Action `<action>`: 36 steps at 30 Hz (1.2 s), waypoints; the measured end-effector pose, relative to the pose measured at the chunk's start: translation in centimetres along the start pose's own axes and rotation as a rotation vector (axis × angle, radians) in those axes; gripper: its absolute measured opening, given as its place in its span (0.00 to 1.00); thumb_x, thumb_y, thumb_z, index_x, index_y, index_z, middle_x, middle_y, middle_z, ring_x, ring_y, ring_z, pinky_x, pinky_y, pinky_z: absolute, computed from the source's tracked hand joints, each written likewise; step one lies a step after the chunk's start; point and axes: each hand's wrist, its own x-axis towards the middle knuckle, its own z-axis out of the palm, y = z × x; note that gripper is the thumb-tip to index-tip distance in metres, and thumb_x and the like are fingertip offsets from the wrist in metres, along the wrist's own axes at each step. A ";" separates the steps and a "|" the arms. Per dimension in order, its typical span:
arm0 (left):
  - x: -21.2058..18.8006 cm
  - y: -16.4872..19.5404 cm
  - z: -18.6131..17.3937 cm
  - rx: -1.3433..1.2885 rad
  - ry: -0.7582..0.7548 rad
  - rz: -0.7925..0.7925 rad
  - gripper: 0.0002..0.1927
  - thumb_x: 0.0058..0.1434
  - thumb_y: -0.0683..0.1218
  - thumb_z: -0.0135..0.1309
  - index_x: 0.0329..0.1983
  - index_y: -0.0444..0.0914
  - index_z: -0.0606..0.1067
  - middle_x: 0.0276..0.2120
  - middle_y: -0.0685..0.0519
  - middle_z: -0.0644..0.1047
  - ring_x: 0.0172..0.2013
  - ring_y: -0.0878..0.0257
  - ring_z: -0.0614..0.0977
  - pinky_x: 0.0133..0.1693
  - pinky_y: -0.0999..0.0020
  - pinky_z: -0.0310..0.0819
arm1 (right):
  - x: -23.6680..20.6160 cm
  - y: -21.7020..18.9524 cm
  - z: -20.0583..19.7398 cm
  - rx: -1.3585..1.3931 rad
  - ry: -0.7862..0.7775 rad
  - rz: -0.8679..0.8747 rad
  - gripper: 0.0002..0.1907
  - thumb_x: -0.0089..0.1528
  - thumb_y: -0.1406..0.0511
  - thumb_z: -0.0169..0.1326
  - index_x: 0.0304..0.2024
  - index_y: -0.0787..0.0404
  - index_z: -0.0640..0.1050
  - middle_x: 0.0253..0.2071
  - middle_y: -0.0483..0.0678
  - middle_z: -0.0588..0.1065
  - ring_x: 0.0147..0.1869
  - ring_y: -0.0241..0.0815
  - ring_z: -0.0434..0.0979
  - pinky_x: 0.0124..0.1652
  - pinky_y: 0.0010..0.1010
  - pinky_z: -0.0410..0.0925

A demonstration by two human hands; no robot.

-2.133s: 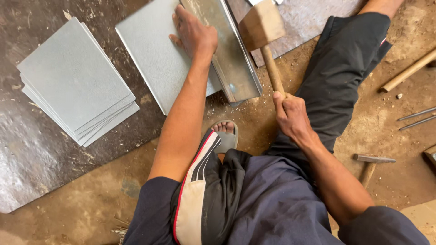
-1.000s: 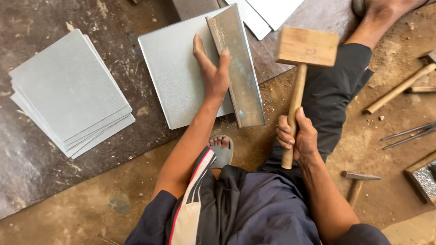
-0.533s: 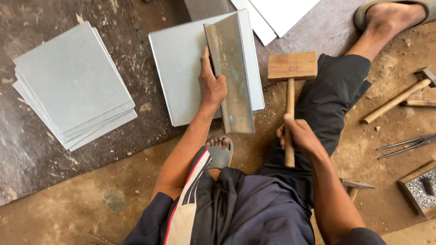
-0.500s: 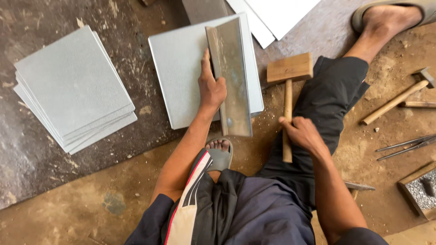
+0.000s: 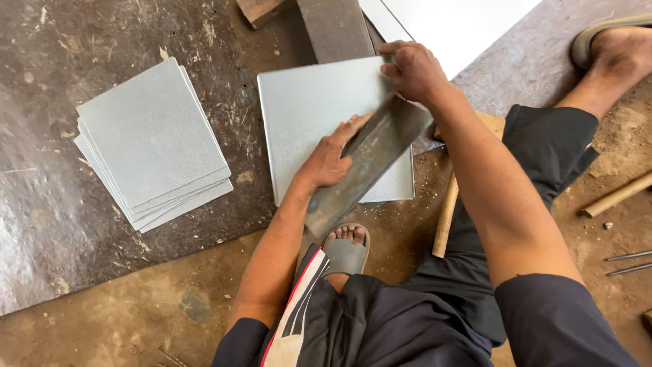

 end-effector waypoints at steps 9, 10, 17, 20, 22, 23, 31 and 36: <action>-2.1 1.3 -3.1 -0.189 -0.041 -0.204 0.42 0.55 0.33 0.44 0.75 0.46 0.59 0.70 0.47 0.68 0.65 0.50 0.73 0.69 0.57 0.61 | -13.0 1.6 -2.1 0.100 0.002 0.539 0.08 0.64 0.65 0.63 0.41 0.64 0.85 0.31 0.51 0.81 0.31 0.38 0.82 0.34 0.30 0.74; -2.3 1.3 -3.2 -0.185 0.070 -0.089 0.44 0.51 0.30 0.41 0.76 0.41 0.58 0.72 0.44 0.65 0.69 0.49 0.69 0.72 0.56 0.57 | -14.9 0.2 -1.7 0.183 0.008 0.588 0.09 0.64 0.67 0.62 0.45 0.64 0.84 0.31 0.50 0.81 0.31 0.37 0.80 0.32 0.29 0.72; -0.8 0.8 4.4 -0.203 0.685 -0.228 0.46 0.52 0.31 0.36 0.78 0.30 0.45 0.75 0.32 0.54 0.75 0.41 0.57 0.76 0.55 0.49 | -21.4 -8.5 3.0 0.609 0.260 0.632 0.21 0.65 0.75 0.52 0.61 0.62 0.77 0.50 0.46 0.77 0.39 0.29 0.71 0.37 0.21 0.66; -0.7 0.0 6.1 0.062 0.738 -0.162 0.48 0.53 0.32 0.42 0.78 0.29 0.41 0.76 0.30 0.50 0.77 0.36 0.50 0.76 0.48 0.36 | -21.3 -9.1 3.5 0.585 0.322 0.456 0.22 0.67 0.78 0.46 0.62 0.66 0.76 0.60 0.51 0.76 0.55 0.33 0.74 0.50 0.23 0.68; -0.2 -0.7 5.6 0.081 0.707 -0.178 0.51 0.52 0.34 0.45 0.77 0.29 0.36 0.75 0.27 0.46 0.75 0.34 0.46 0.73 0.43 0.30 | -21.1 -8.9 3.3 0.539 0.293 0.456 0.19 0.68 0.79 0.45 0.59 0.69 0.77 0.64 0.52 0.77 0.56 0.36 0.75 0.51 0.24 0.68; 0.4 -1.1 5.2 0.081 0.699 -0.231 0.50 0.52 0.34 0.45 0.77 0.29 0.36 0.75 0.28 0.46 0.75 0.35 0.47 0.73 0.42 0.29 | -21.0 -8.8 3.1 0.511 0.252 0.532 0.17 0.68 0.78 0.45 0.56 0.70 0.78 0.65 0.52 0.78 0.50 0.37 0.75 0.45 0.24 0.67; 4.9 -1.0 6.5 0.171 0.715 -0.374 0.51 0.53 0.34 0.46 0.76 0.30 0.34 0.74 0.30 0.47 0.74 0.37 0.49 0.72 0.38 0.28 | -20.4 -10.7 1.8 0.508 0.166 0.470 0.17 0.69 0.73 0.49 0.60 0.73 0.74 0.64 0.55 0.75 0.61 0.45 0.79 0.56 0.27 0.70; 4.7 1.1 6.5 0.686 0.715 -0.112 0.45 0.62 0.35 0.46 0.79 0.43 0.41 0.77 0.37 0.49 0.77 0.40 0.52 0.73 0.30 0.38 | -20.4 -10.8 -0.3 0.475 0.077 0.396 0.20 0.68 0.71 0.53 0.61 0.75 0.72 0.66 0.57 0.72 0.61 0.50 0.78 0.57 0.31 0.70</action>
